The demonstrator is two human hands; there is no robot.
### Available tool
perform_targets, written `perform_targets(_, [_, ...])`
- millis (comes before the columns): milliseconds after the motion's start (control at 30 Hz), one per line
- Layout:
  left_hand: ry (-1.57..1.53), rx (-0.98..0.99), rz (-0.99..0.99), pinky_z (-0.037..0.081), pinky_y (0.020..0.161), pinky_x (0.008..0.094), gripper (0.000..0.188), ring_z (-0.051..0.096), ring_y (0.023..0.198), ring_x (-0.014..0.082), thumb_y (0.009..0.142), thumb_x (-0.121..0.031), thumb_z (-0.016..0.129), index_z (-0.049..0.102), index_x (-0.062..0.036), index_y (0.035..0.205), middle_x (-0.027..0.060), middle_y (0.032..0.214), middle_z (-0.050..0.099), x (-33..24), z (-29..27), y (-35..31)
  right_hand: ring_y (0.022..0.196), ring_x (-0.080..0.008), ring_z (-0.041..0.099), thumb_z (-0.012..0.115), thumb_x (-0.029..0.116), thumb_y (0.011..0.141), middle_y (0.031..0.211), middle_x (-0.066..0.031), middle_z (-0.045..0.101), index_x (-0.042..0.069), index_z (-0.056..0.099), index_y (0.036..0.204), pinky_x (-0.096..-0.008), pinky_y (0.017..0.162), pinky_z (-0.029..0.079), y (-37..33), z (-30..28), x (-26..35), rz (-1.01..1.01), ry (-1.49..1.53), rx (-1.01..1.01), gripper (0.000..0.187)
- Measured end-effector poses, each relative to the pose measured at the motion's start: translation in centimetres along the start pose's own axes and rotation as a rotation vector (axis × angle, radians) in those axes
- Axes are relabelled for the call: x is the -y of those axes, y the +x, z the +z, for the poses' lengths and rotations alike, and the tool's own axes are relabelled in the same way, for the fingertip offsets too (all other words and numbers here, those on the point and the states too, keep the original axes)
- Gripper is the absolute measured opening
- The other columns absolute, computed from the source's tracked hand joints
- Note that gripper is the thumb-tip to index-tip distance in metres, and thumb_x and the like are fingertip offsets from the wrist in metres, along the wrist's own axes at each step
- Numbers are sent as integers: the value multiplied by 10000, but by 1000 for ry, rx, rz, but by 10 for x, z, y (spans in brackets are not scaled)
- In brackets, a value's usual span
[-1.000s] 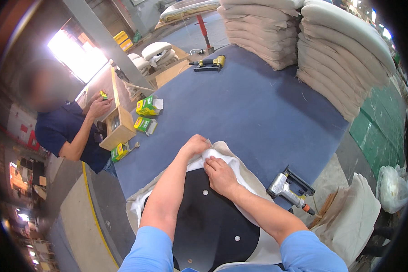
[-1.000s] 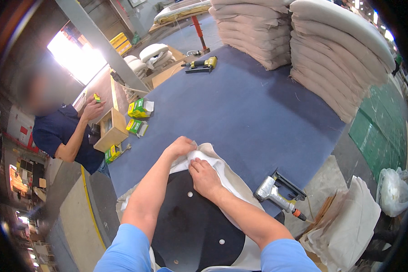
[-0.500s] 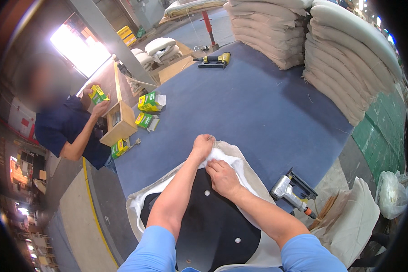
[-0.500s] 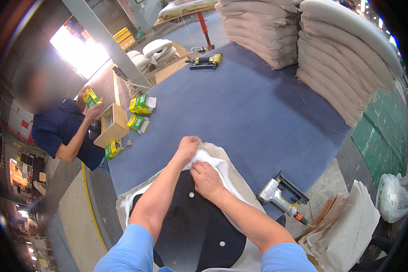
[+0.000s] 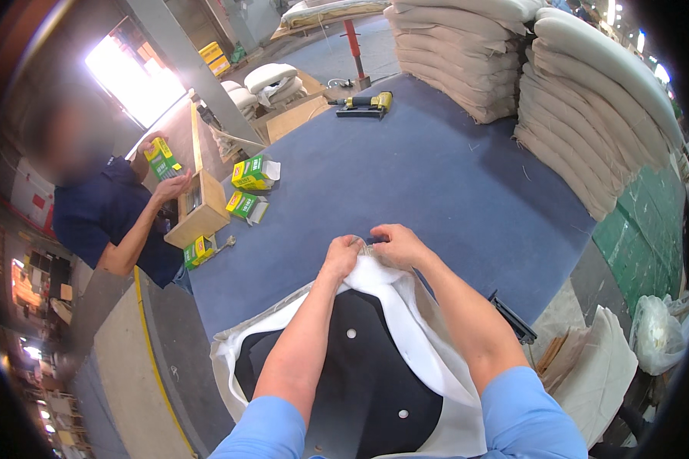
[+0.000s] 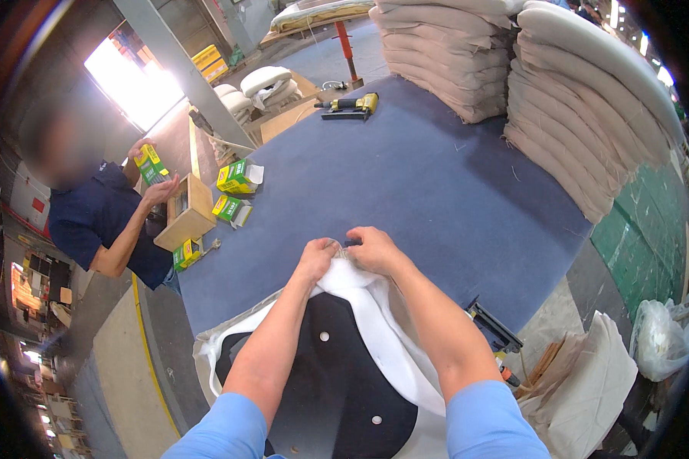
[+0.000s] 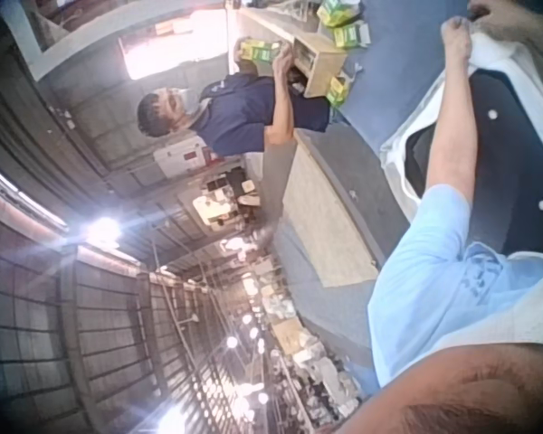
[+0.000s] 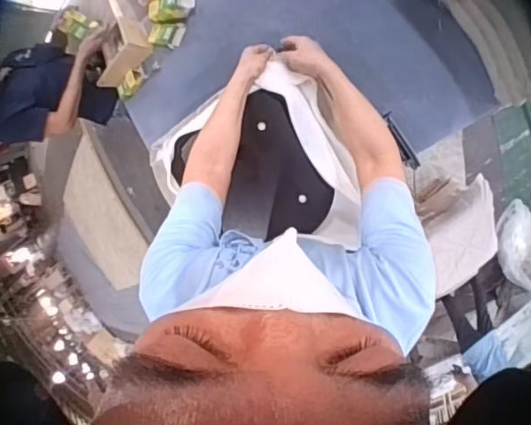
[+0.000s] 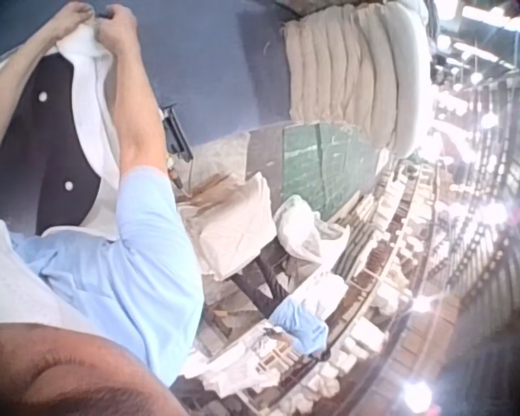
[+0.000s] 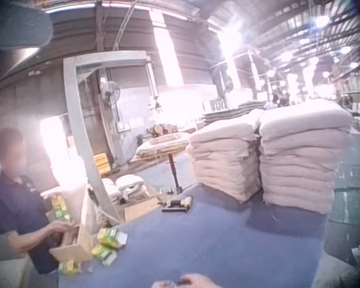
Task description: The person places a white fabric cover over a black cushion base and uses a staple gun to secure the fabric edges. They repeatedly pull, fold, and staple the fabric around the perimeter, then flip the cushion to smooth and staple the opposite side.
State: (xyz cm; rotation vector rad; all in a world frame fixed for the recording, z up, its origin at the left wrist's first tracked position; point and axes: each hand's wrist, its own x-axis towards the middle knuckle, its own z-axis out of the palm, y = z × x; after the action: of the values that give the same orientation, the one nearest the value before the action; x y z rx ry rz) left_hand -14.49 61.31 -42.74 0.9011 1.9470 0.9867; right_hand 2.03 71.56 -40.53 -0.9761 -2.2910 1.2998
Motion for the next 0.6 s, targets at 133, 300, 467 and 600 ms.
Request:
perform_targets(133, [49, -45, 53, 521, 746, 359, 257, 636, 819, 142, 1046, -206, 627, 746, 7, 1128, 39, 943, 740, 11, -8, -3, 971, -230, 693, 750, 164, 921, 1035, -109, 769, 20, 767, 1171, -371, 909, 539, 21, 4, -1, 124, 93, 362, 289])
perform_targets(300, [11, -69, 38, 511, 727, 338, 213, 617, 788, 124, 1035, -196, 638, 750, -17, 1066, 9, 880, 716, 13, -7, -4, 874, -199, 667, 735, 154, 931, 930, -70, 760, 45, 767, 1064, -386, 805, 532, 30, 13, 5, 246, 19, 348, 174])
perform_targets(467, [117, -154, 54, 512, 720, 341, 181, 617, 770, 129, 999, -174, 662, 754, -21, 1030, 18, 851, 715, 10, -5, -6, 863, -204, 671, 701, 151, 946, 918, -73, 756, 64, 754, 1022, -391, 790, 536, 27, 22, -1, 181, -13, 264, 127])
perform_targets(600, [20, -99, 65, 528, 743, 339, 172, 648, 786, 148, 937, -122, 659, 756, -18, 1034, 52, 895, 736, 3, -5, -10, 863, -218, 677, 682, 169, 962, 923, -79, 757, 66, 746, 1020, -396, 793, 540, 26, 25, -10, 167, -96, 237, 134])
